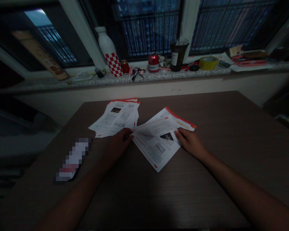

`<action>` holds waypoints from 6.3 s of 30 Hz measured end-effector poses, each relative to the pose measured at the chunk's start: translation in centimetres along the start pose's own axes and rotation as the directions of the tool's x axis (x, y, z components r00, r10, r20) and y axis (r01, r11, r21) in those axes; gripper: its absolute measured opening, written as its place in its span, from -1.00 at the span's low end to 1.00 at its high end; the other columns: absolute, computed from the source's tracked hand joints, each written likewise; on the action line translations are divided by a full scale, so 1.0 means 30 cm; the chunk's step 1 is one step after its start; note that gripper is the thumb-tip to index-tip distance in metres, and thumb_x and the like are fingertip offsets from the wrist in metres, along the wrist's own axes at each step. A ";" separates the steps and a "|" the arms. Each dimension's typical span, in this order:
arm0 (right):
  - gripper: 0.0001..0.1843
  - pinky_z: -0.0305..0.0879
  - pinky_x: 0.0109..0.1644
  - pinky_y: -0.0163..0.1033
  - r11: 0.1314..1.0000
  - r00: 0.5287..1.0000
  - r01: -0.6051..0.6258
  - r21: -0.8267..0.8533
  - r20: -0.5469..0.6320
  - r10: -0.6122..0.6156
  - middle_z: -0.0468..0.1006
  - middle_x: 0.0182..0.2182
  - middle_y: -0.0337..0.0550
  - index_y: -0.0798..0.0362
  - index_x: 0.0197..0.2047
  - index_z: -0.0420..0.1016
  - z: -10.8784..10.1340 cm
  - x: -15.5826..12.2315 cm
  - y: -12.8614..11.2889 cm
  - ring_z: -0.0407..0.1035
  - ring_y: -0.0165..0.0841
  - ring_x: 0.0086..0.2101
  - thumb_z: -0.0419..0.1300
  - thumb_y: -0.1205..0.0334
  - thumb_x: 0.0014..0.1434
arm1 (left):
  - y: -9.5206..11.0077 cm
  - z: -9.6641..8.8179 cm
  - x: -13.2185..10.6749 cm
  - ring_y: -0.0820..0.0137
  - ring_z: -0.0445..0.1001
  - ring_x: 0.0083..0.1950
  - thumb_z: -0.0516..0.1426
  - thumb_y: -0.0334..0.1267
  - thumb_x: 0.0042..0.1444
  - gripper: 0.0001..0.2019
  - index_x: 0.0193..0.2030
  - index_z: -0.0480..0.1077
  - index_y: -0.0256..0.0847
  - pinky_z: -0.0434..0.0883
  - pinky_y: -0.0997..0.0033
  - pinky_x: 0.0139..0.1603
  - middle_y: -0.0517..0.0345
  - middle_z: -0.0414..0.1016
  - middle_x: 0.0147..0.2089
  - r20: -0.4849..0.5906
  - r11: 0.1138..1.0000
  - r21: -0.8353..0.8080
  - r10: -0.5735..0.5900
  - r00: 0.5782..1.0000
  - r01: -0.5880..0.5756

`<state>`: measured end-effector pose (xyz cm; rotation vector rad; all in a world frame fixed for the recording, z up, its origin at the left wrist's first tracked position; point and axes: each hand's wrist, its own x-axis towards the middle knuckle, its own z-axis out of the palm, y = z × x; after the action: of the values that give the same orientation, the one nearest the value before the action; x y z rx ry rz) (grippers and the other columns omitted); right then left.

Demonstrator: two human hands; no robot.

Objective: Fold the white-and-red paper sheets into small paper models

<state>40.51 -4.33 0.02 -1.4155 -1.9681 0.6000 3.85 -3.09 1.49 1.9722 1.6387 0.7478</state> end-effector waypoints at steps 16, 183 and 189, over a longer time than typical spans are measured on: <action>-0.60 0.33 -0.35 -0.19 0.997 1.000 0.013 -0.070 -0.005 -0.013 0.54 -0.47 -0.21 -0.07 -0.33 0.32 -0.024 -0.007 0.016 0.48 -0.25 -0.46 0.03 -0.11 0.49 | -0.019 -0.039 0.010 0.17 0.59 -0.02 0.17 -0.24 0.35 -0.85 0.00 0.51 -0.11 0.52 0.12 0.11 0.07 0.60 -0.04 -0.081 0.992 0.107 0.070 0.994 -0.061; -0.53 -0.02 0.55 0.38 0.874 0.854 0.451 -0.183 0.373 -0.362 0.26 0.51 -0.11 -0.18 0.39 0.39 0.014 -0.014 0.035 0.03 0.02 0.51 0.19 0.05 0.46 | -0.166 -0.149 0.058 -0.09 0.19 0.54 0.03 -0.22 0.45 -0.62 0.30 0.44 -0.24 0.25 -0.23 0.50 -0.27 0.20 0.53 -0.181 0.864 0.503 0.144 0.973 -0.034; -0.50 -0.10 0.58 0.34 0.885 0.862 0.437 -0.163 0.356 -0.360 0.20 0.54 -0.13 -0.18 0.42 0.34 0.033 -0.011 0.036 -0.03 -0.04 0.53 0.17 0.14 0.46 | 0.009 0.005 -0.024 0.16 0.27 0.54 0.09 -0.09 0.48 -0.48 0.53 0.22 0.02 0.30 -0.02 0.53 0.08 0.26 0.56 0.296 0.867 0.244 0.360 0.885 -0.435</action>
<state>40.59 -4.30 -1.47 -1.0268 -2.5773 0.4233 4.04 -3.86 1.47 2.5606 1.2694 0.3801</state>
